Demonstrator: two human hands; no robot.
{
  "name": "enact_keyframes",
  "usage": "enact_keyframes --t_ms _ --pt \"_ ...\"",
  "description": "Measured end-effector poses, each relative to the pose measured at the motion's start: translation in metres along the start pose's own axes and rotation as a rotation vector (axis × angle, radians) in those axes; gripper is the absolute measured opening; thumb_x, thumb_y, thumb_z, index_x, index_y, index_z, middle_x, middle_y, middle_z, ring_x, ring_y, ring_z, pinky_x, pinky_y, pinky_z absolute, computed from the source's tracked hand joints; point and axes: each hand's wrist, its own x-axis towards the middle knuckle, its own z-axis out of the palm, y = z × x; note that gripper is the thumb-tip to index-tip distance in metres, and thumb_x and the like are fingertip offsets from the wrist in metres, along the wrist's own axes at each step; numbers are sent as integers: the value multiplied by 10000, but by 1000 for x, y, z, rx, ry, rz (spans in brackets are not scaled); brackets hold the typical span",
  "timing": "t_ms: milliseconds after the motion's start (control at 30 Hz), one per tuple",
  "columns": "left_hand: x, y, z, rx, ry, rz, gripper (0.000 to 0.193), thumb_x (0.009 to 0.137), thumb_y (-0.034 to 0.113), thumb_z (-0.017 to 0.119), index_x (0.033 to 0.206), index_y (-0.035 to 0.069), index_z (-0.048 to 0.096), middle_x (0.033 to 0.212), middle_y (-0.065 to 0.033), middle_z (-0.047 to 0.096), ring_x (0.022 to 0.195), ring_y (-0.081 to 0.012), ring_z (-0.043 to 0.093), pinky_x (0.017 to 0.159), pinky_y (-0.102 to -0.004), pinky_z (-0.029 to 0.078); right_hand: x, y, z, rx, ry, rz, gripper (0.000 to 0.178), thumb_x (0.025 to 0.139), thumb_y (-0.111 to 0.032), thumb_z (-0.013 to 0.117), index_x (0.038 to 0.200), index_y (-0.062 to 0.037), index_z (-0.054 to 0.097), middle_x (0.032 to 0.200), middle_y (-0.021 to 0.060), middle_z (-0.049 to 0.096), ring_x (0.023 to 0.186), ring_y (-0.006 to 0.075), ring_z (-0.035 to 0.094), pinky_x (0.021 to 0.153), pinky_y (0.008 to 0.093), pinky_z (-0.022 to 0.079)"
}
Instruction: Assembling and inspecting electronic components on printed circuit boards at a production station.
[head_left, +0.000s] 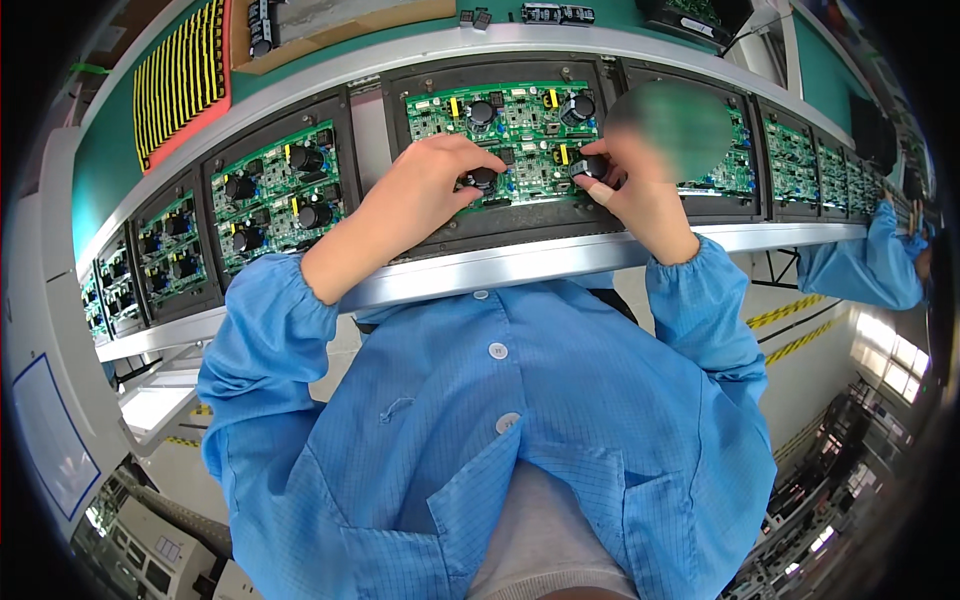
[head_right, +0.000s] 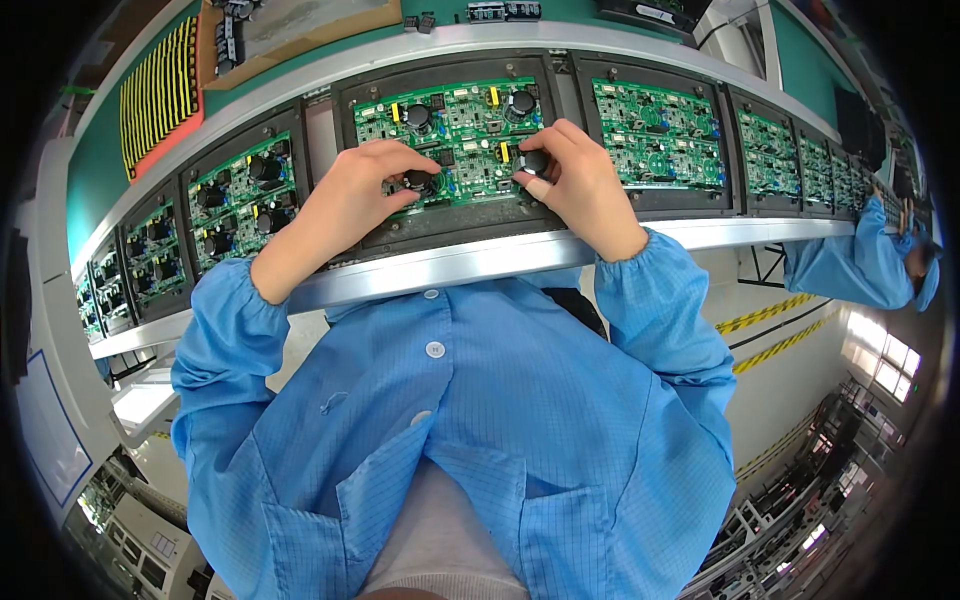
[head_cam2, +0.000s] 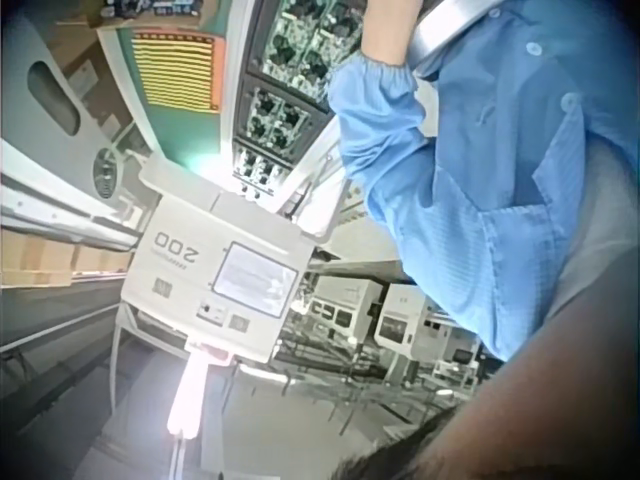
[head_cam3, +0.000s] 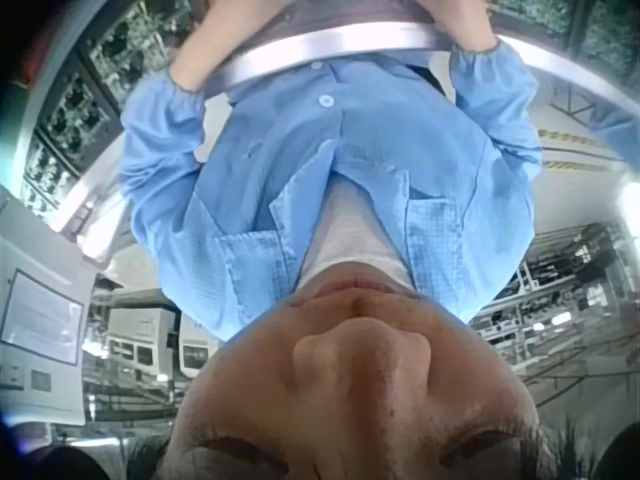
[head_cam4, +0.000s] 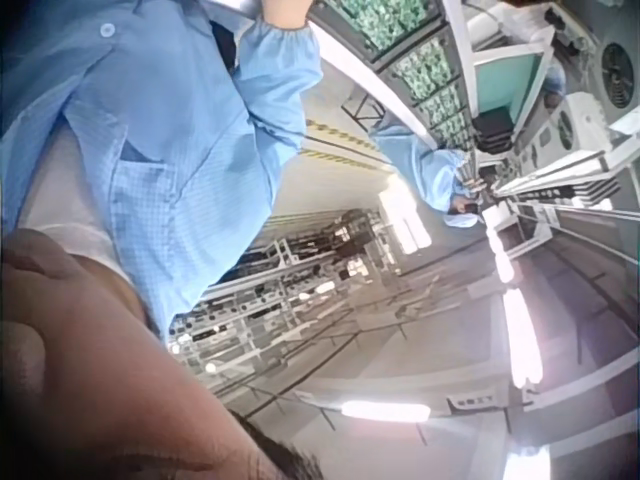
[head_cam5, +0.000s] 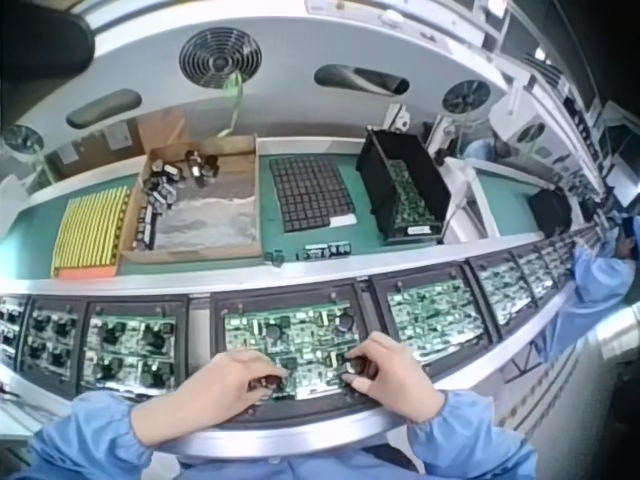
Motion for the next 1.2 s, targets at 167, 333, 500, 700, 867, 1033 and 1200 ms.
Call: enact_keyframes --t_ms 167,333,500,700,867,1033,1200 --pt "5 4 5 73 33 39 328 793 -7 761 1107 85 744 1072 -107 700 1052 -317 664 946 -424 549 -6 -5 12 20 55 55 351 778 -33 854 1081 -10 679 906 66 574 679 151 601 617 290 512" --pt "9 10 1 203 -37 85 310 830 -14 684 1125 61 742 1089 -103 695 1085 -305 651 959 -407 547 -7 -11 13 -148 88 3 353 777 -37 854 1084 -12 680 897 71 572 678 159 602 606 297 520" --pt "6 20 6 301 -25 90 300 846 -13 615 1115 42 737 1061 -107 687 1078 -299 643 949 -388 553 -6 -2 7 -65 97 36 366 768 -36 857 1088 -21 682 893 80 585 669 177 593 612 308 516" --pt "8 25 5 359 22 106 279 829 -13 625 1083 41 727 987 -116 660 1043 -291 633 919 -379 565 -2 -11 -4 -214 86 33 369 787 -121 862 1111 -44 703 939 82 639 718 192 607 663 322 518" --pt "4 19 0 374 -36 123 281 835 -15 616 1085 45 730 987 -118 669 1055 -299 638 910 -386 573 59 10 -88 -173 446 41 216 964 -262 742 1126 -124 775 851 -4 698 774 63 589 712 247 479" --pt "5 20 3 325 -19 15 280 844 -19 599 1084 46 727 1000 -113 680 1071 -303 643 918 -393 571 163 97 -188 -431 517 -17 233 919 -113 716 1144 -58 742 921 81 705 879 188 666 816 296 518" --pt "9 16 5 289 1 48 262 853 -7 596 1075 46 725 1001 -105 682 1067 -298 643 932 -398 565 241 175 -200 -521 439 -130 254 876 -89 712 1116 -9 732 920 194 733 912 328 722 823 405 557"
